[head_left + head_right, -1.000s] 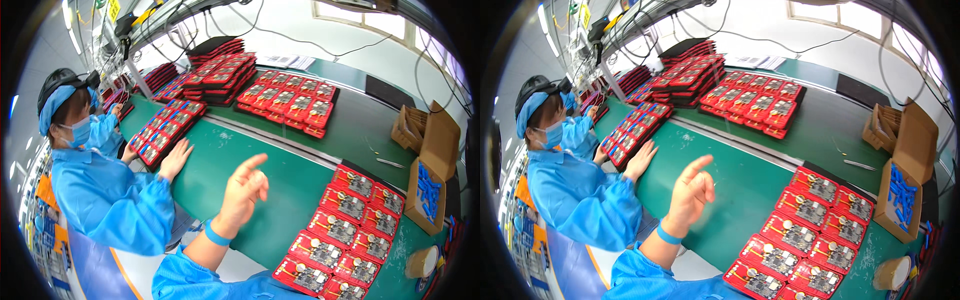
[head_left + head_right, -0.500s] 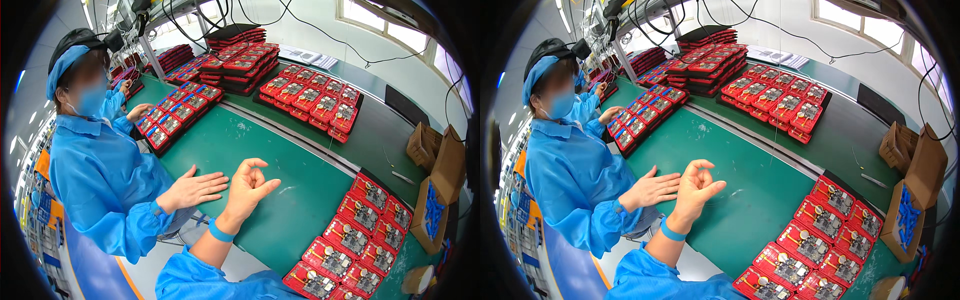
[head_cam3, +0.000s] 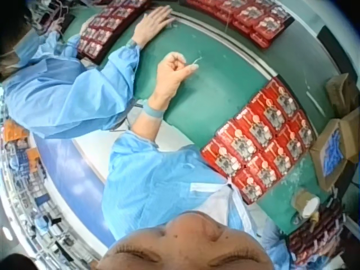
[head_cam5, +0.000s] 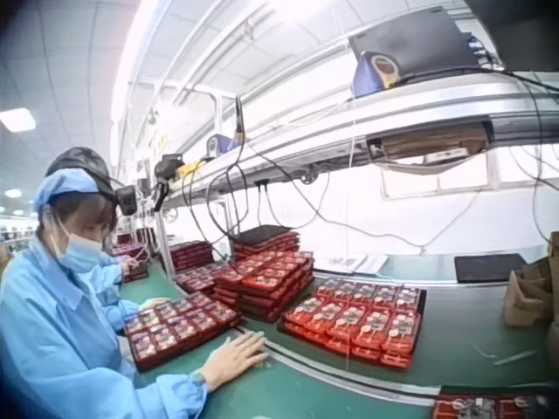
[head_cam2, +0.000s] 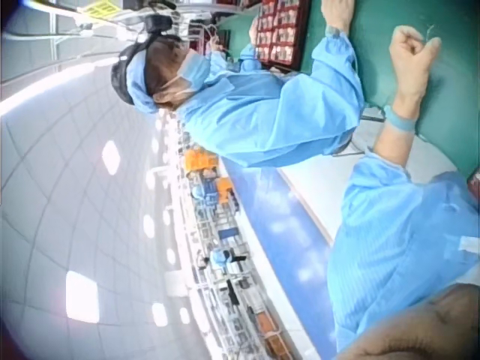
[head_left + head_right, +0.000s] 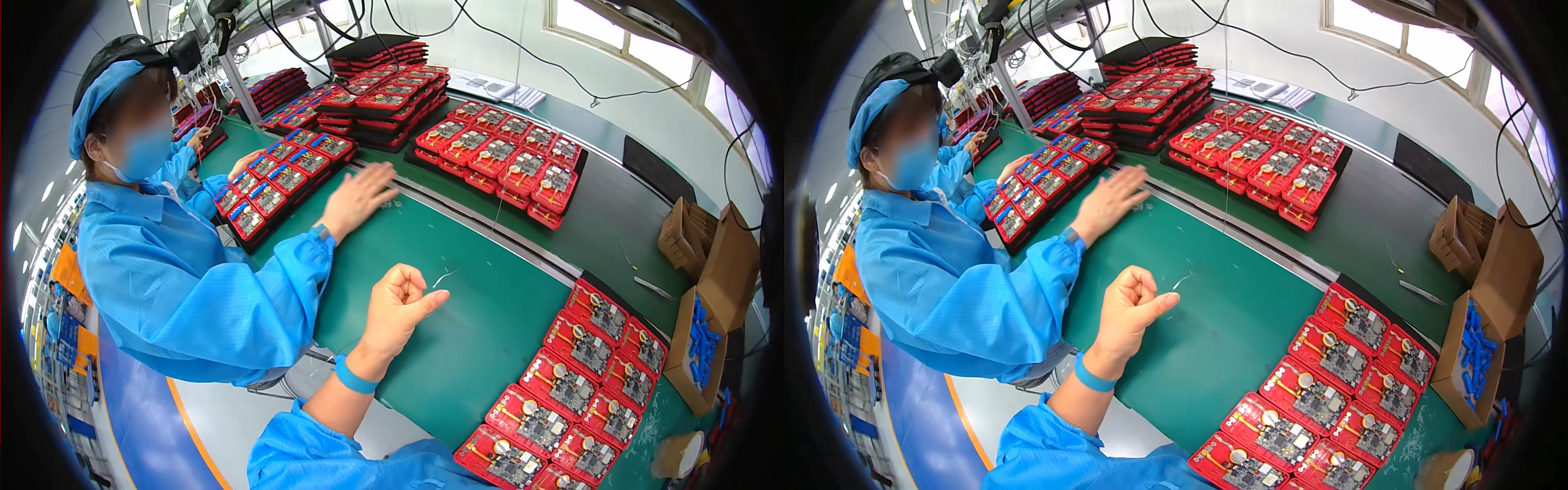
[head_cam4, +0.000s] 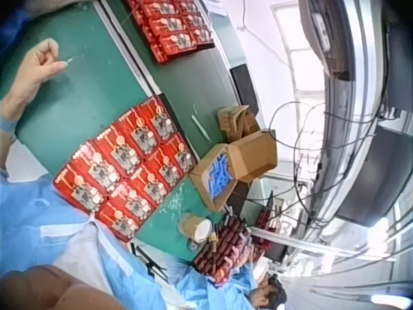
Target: The person places a tray of circuit boards onto the workstation and uses a soldering iron and solder wire to solder components onto the circuit boards.
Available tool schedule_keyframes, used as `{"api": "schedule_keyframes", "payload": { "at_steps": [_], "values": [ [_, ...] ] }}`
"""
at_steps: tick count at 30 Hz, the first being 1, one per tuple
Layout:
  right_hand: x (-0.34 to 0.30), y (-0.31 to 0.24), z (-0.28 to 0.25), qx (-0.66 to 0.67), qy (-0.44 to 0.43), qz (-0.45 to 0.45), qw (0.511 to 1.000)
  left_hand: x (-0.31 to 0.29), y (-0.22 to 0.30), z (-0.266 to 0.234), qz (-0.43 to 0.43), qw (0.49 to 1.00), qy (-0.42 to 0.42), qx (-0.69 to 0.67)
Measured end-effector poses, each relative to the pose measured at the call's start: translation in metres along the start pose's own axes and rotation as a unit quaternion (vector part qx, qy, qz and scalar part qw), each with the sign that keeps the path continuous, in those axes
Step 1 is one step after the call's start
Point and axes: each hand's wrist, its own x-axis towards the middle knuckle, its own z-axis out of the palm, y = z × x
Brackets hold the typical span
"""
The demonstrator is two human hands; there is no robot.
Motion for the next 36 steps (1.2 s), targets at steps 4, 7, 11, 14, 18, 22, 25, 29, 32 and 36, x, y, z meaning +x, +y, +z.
{"api": "schedule_keyframes", "payload": {
  "at_steps": [4, 7, 11, 14, 18, 22, 25, 29, 32, 36],
  "values": [
    [-0.004, 0.004, 0.001, 0.001, 0.015, 0.006, 1.0, 0.0, -0.004, 0.001, -0.014, 1.0, -0.004, 0.018],
    [0.002, 0.005, 0.004, 0.004, 0.023, -0.003, 1.0, 0.0, -0.002, 0.001, -0.023, 1.0, -0.006, 0.021],
    [0.01, 0.006, 0.008, 0.007, 0.027, -0.021, 0.999, -0.002, -0.006, 0.001, -0.016, 1.0, -0.003, 0.015],
    [0.021, 0.008, 0.008, 0.006, 0.03, -0.038, 0.999, -0.004, -0.008, 0.0, -0.032, 0.999, -0.007, 0.017],
    [0.041, 0.007, 0.003, -0.001, 0.024, -0.073, 0.997, -0.006, -0.009, 0.004, -0.04, 0.998, -0.017, 0.043],
    [0.056, 0.007, 0.0, -0.007, 0.019, -0.098, 0.995, -0.007, -0.011, 0.005, -0.043, 0.996, -0.031, 0.065],
    [0.053, 0.01, -0.003, -0.012, 0.019, -0.098, 0.995, -0.005, -0.01, 0.006, -0.056, 0.994, -0.048, 0.077],
    [0.056, 0.013, -0.01, -0.019, 0.029, -0.104, 0.994, -0.002, -0.009, 0.007, -0.052, 0.993, -0.036, 0.096],
    [0.065, 0.014, -0.012, -0.021, 0.036, -0.119, 0.992, -0.001, -0.01, 0.006, -0.006, 0.997, 0.014, 0.081],
    [0.093, 0.006, -0.008, -0.02, 0.037, -0.163, 0.986, 0.0, -0.016, 0.006, 0.061, 0.991, 0.086, 0.085]
  ]
}}
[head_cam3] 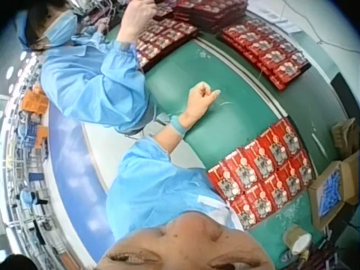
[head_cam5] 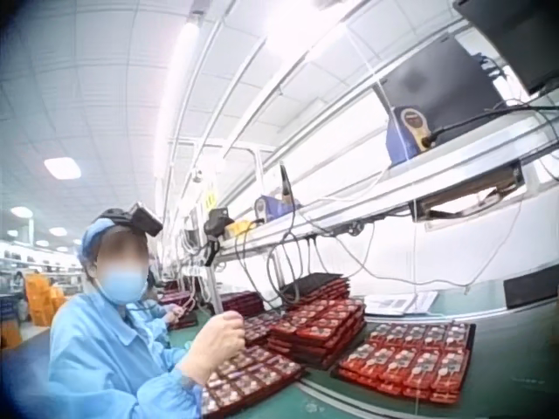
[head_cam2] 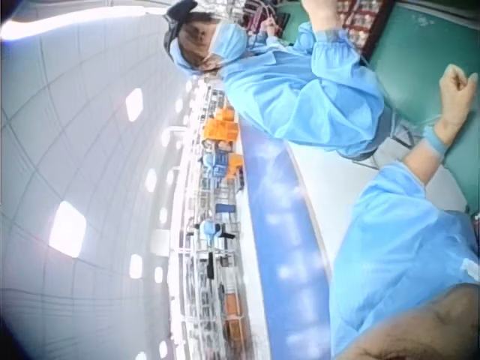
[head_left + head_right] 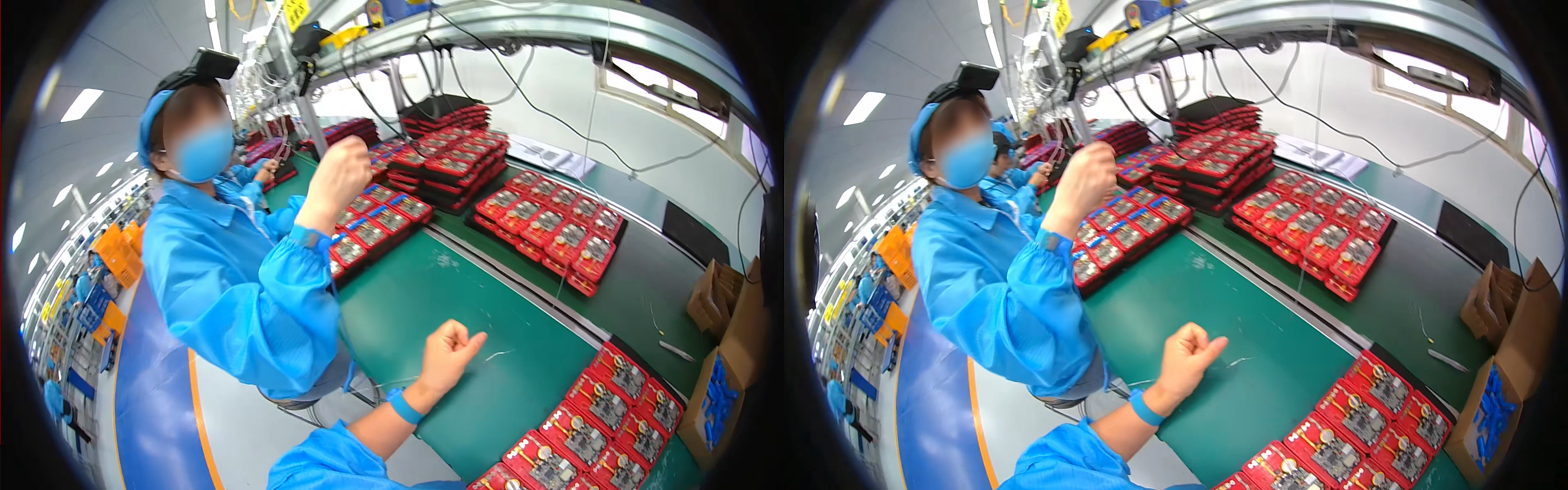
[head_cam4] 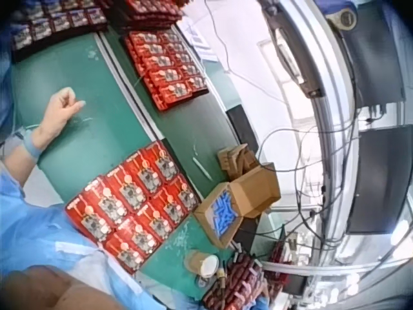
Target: The person places a tray of circuit boards onto the workstation and uses a soldering iron and solder wire to solder components onto the circuit boards.
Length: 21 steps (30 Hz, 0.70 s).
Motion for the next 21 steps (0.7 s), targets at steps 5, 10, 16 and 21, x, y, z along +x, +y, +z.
{"api": "schedule_keyframes", "payload": {
  "at_steps": [5, 10, 16, 21],
  "values": [
    [0.023, -0.002, -0.002, -0.005, -0.001, -0.049, 0.999, -0.013, 0.009, 0.01, 0.105, 0.968, -0.094, 0.208],
    [0.027, -0.005, -0.003, -0.012, 0.015, -0.072, 0.997, -0.015, 0.004, 0.011, 0.193, 0.896, -0.138, 0.374],
    [0.01, -0.005, -0.008, -0.022, 0.044, -0.069, 0.996, -0.013, -0.003, 0.012, 0.184, 0.881, -0.146, 0.41],
    [-0.022, -0.003, -0.008, -0.031, 0.076, -0.039, 0.996, -0.006, -0.009, 0.011, 0.113, 0.944, -0.108, 0.292]
  ]
}}
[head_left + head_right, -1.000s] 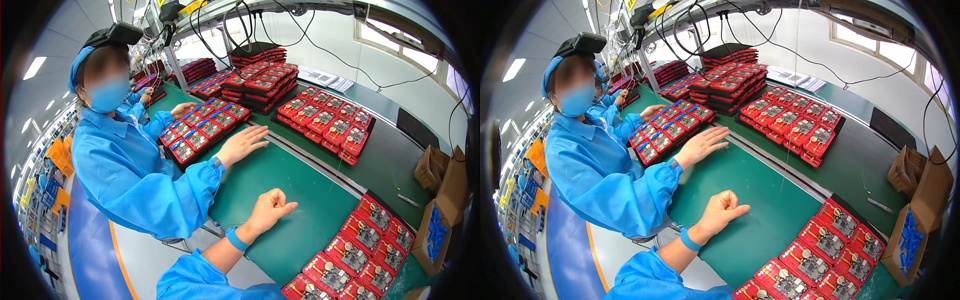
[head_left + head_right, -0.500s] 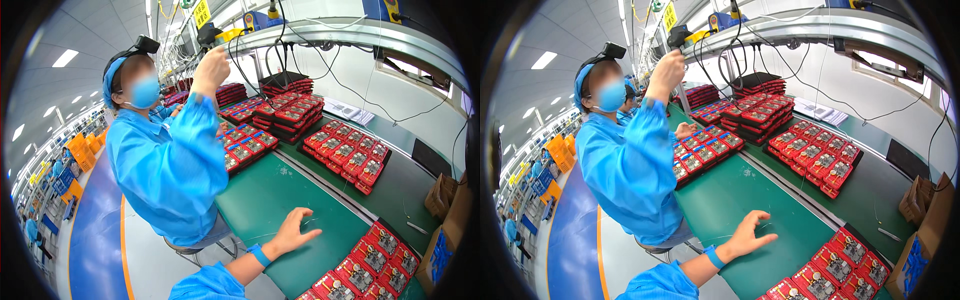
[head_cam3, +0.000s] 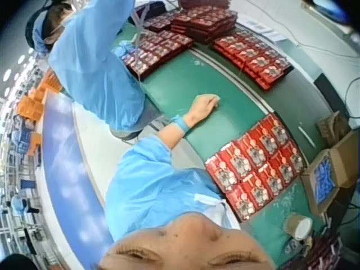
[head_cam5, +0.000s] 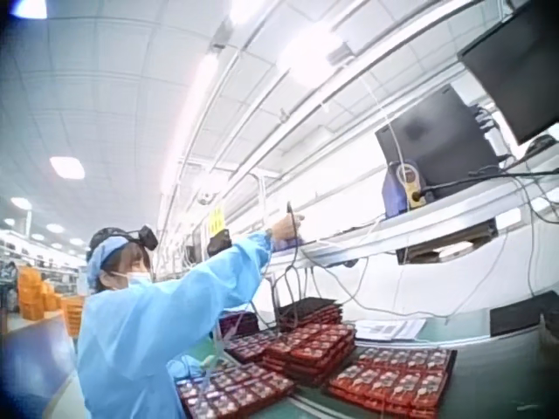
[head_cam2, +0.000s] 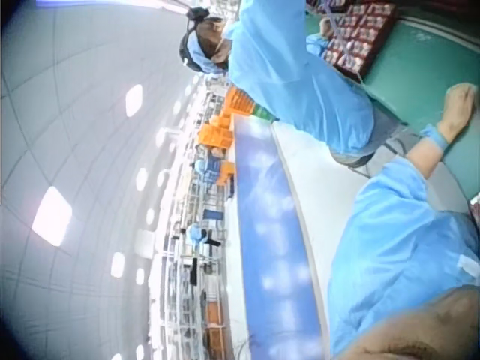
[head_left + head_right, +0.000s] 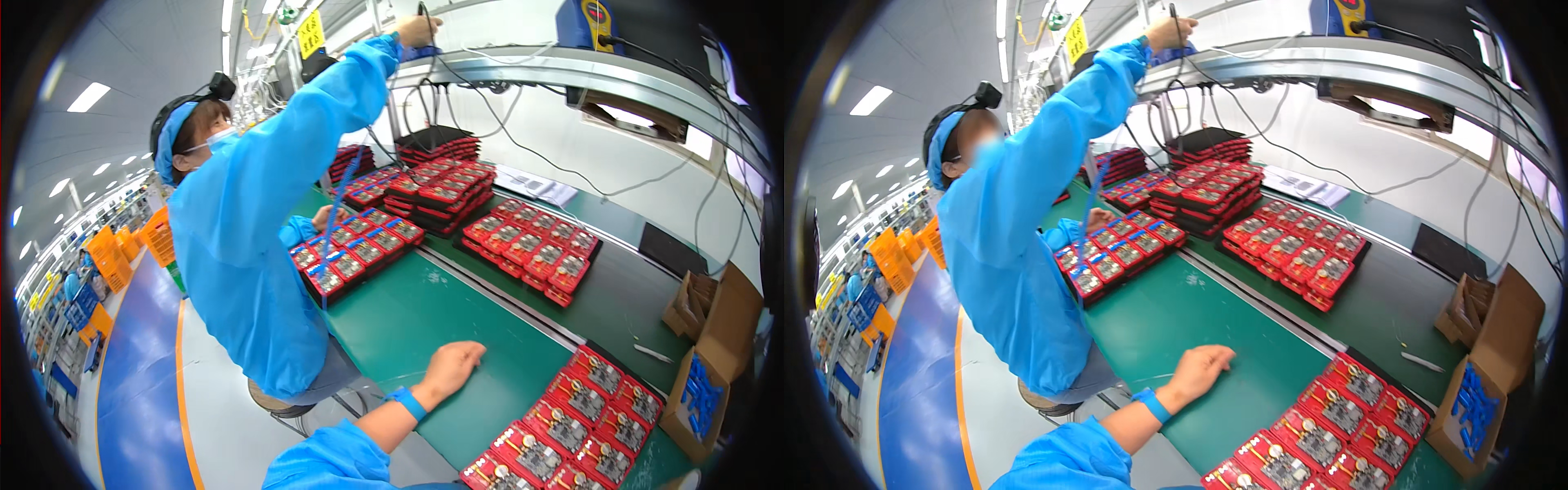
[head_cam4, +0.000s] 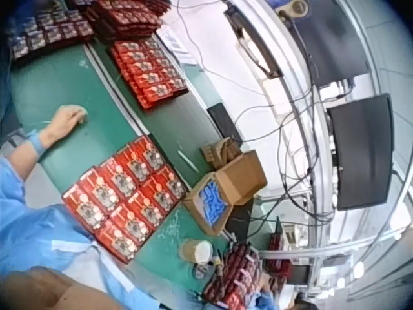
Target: The person places a tray of circuit boards onto the workstation and uses a soldering iron and solder wire to solder components onto the circuit boards.
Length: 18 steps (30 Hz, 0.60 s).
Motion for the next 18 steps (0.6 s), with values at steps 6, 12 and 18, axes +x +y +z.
{"api": "schedule_keyframes", "payload": {
  "at_steps": [6, 12, 18],
  "values": [
    [-0.027, -0.008, 0.005, -0.01, 0.036, 0.017, 0.999, -0.011, 0.005, -0.015, -0.108, 0.989, -0.01, -0.099],
    [-0.053, -0.022, 0.012, -0.02, 0.072, 0.03, 0.997, -0.068, 0.031, -0.074, -0.269, 0.87, 0.036, -0.412],
    [-0.113, -0.067, 0.034, 0.0, 0.07, 0.094, 0.993, -0.111, 0.087, -0.123, -0.284, 0.764, 0.024, -0.58]
  ]
}}
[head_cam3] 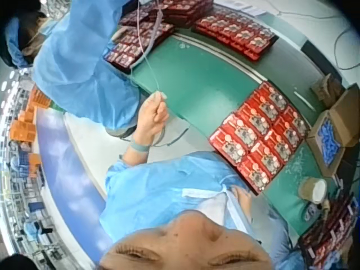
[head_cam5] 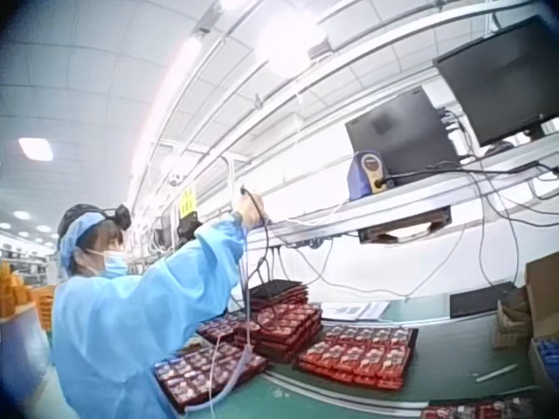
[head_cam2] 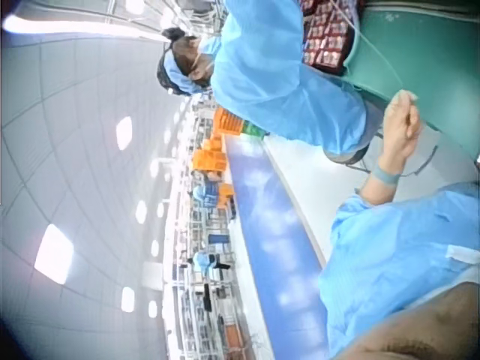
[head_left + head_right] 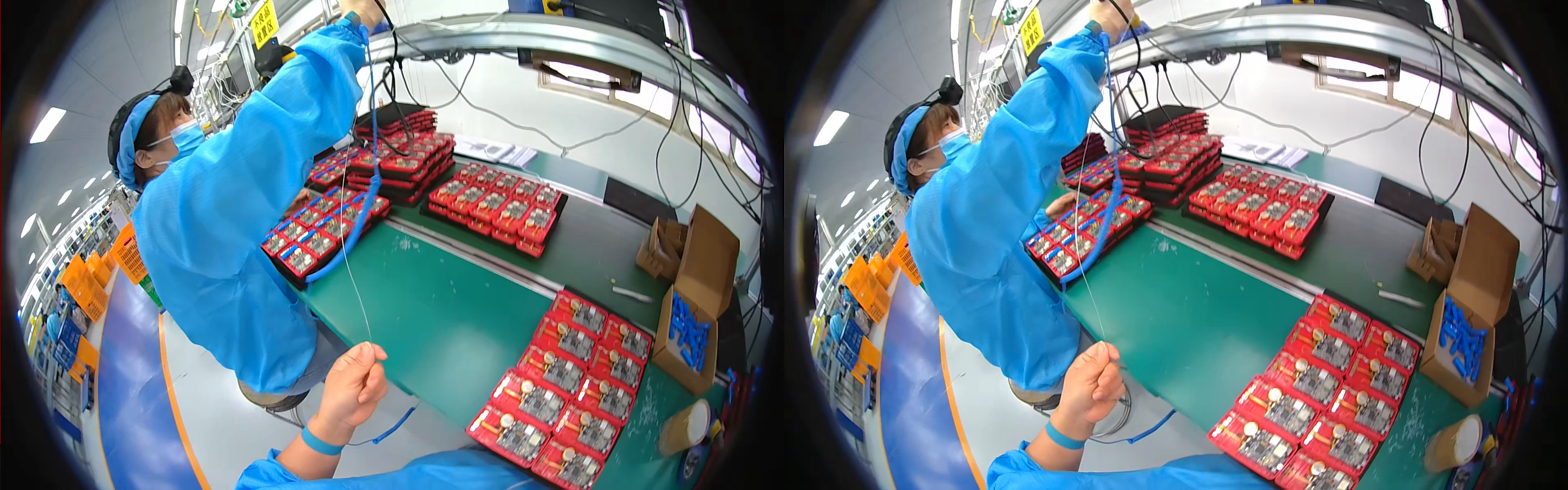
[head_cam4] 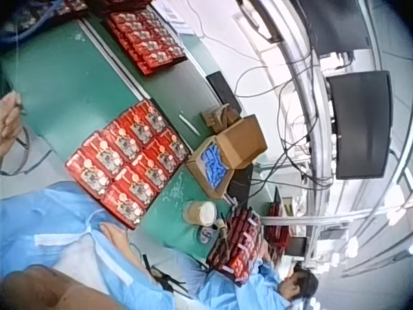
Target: The person places a tray of circuit boards onto the workstation and uses a soldering iron and solder wire to solder components onto the circuit boards.
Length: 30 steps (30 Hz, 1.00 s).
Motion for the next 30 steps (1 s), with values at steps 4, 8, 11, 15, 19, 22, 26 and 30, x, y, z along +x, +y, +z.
{"api": "schedule_keyframes", "payload": {
  "at_steps": [4, 8, 11, 15, 19, 22, 26, 30],
  "values": [
    [0.049, -0.078, -0.032, 0.0, 0.037, -0.151, 0.988, -0.011, 0.011, -0.015, 0.038, 0.986, -0.025, 0.161],
    [0.046, -0.098, -0.03, -0.018, 0.014, -0.149, 0.989, -0.032, 0.035, -0.036, 0.078, 0.978, -0.002, 0.195],
    [0.046, -0.091, -0.017, 0.012, 0.012, -0.156, 0.988, -0.048, 0.043, -0.058, 0.15, 0.974, 0.022, 0.166],
    [0.046, -0.096, -0.007, -0.027, 0.015, -0.199, 0.979, -0.058, 0.04, -0.069, 0.206, 0.972, 0.045, 0.107],
    [0.046, -0.086, 0.005, -0.092, 0.059, -0.249, 0.962, -0.042, 0.024, -0.07, 0.26, 0.954, 0.075, 0.129],
    [0.046, -0.084, 0.01, -0.108, 0.105, -0.256, 0.955, -0.028, -0.008, -0.071, 0.238, 0.957, 0.025, 0.161],
    [0.081, -0.082, 0.045, -0.047, 0.097, -0.339, 0.935, -0.085, -0.036, -0.045, 0.114, 0.987, -0.107, 0.046],
    [0.11, -0.103, 0.059, -0.005, 0.214, -0.42, 0.882, -0.089, -0.067, 0.024, -0.015, 0.961, -0.25, -0.118]
  ]
}}
